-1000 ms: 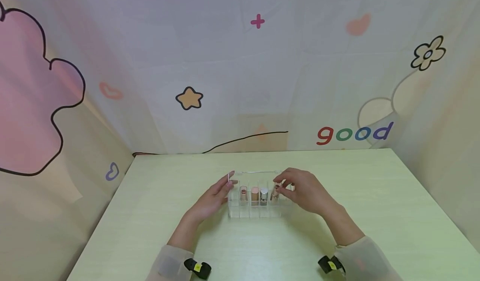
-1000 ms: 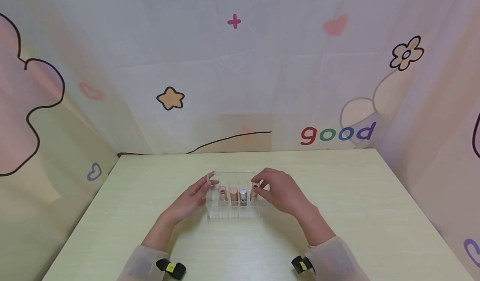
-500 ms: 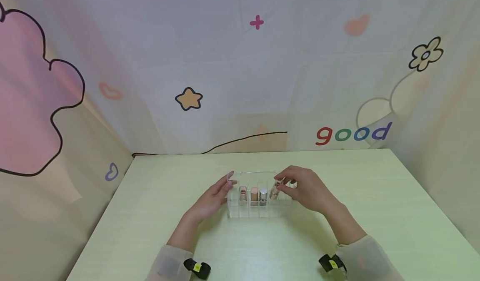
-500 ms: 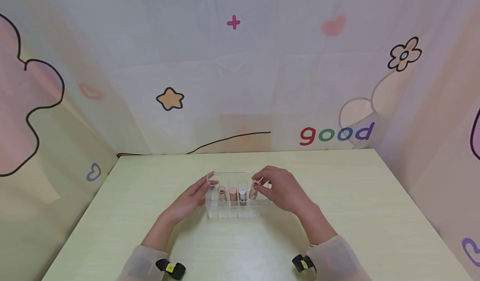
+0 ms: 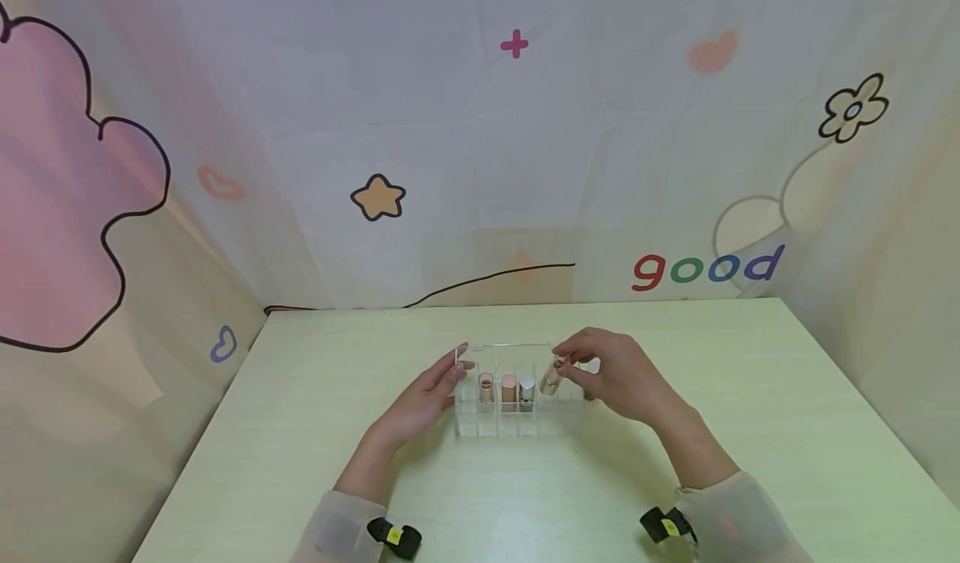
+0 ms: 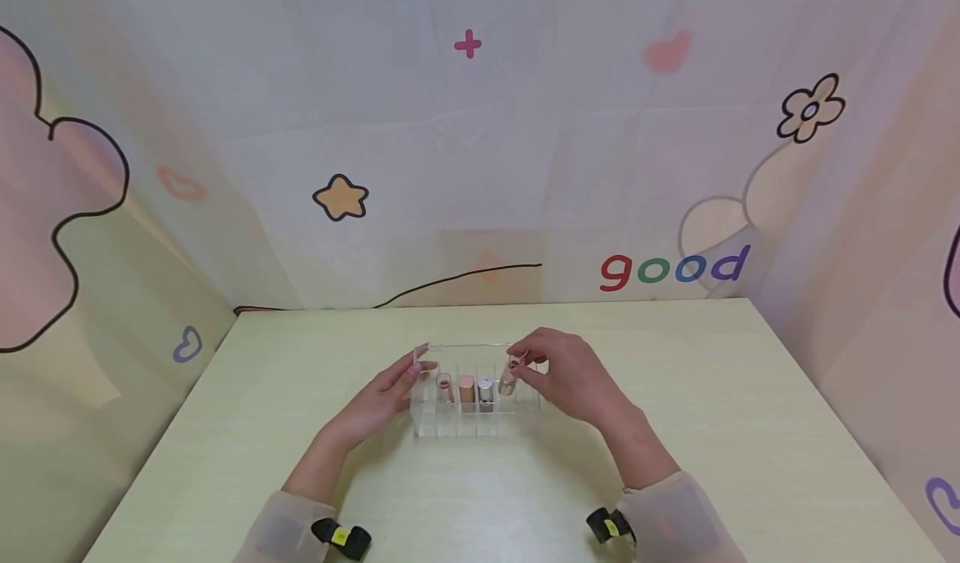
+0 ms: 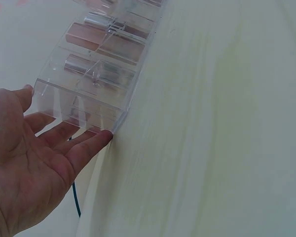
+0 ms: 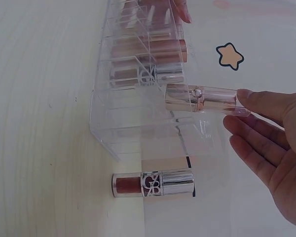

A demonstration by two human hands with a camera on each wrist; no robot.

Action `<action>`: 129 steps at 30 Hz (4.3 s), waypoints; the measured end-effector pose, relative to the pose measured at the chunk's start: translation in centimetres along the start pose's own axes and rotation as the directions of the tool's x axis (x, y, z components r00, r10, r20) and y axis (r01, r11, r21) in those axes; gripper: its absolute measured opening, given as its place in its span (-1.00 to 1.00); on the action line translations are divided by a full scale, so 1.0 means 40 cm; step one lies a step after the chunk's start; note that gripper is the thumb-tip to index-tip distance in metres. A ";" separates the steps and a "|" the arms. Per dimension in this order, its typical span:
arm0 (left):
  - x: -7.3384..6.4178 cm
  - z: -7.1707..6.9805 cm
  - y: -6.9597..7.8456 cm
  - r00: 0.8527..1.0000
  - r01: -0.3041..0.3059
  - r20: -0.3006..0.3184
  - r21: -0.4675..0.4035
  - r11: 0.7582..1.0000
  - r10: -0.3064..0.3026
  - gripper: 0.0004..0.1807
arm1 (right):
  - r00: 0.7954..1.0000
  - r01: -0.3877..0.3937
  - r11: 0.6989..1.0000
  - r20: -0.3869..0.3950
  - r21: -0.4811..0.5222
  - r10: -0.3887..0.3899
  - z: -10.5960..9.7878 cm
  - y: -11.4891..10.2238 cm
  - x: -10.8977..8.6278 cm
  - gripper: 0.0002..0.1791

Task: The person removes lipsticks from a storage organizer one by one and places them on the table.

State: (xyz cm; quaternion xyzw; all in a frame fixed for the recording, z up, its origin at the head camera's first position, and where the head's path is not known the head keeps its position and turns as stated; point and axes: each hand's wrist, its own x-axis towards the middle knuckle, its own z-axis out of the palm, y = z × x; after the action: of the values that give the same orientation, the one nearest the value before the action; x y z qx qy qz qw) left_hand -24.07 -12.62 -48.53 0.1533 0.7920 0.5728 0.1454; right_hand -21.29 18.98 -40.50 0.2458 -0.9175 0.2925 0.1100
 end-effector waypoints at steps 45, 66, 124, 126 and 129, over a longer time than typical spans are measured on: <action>-0.001 0.001 -0.001 1.000 -0.002 0.000 -0.015 1.000 0.002 -0.41 | 0.995 0.020 0.999 -0.103 0.037 -0.016 -0.050 0.017 -0.012 -0.70; 0.002 0.000 -0.003 1.000 -0.002 0.003 -0.005 1.000 0.002 -0.41 | 0.991 -0.003 1.000 -0.136 0.029 0.007 -0.069 0.035 -0.019 -0.71; 0.004 -0.003 -0.009 1.000 -0.002 0.003 0.005 1.000 0.002 -0.41 | 0.964 0.008 1.000 -0.267 -0.001 -0.008 -0.125 0.088 -0.056 -0.73; 0.005 -0.003 -0.009 1.000 -0.003 0.003 0.006 1.000 0.003 -0.41 | 0.961 0.007 1.000 -0.275 -0.006 -0.008 -0.126 0.090 -0.057 -0.73; 0.006 -0.002 -0.009 1.000 -0.005 0.004 0.008 1.000 0.005 -0.41 | 0.959 0.009 1.000 -0.283 -0.005 -0.010 -0.128 0.093 -0.058 -0.73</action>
State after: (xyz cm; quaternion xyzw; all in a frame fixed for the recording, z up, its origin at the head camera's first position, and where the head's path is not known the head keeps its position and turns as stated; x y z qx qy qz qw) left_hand -24.35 -12.71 -48.85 0.1569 0.7935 0.5698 0.1450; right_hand -20.93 25.54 -38.97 0.2055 -0.8918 0.3224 0.2419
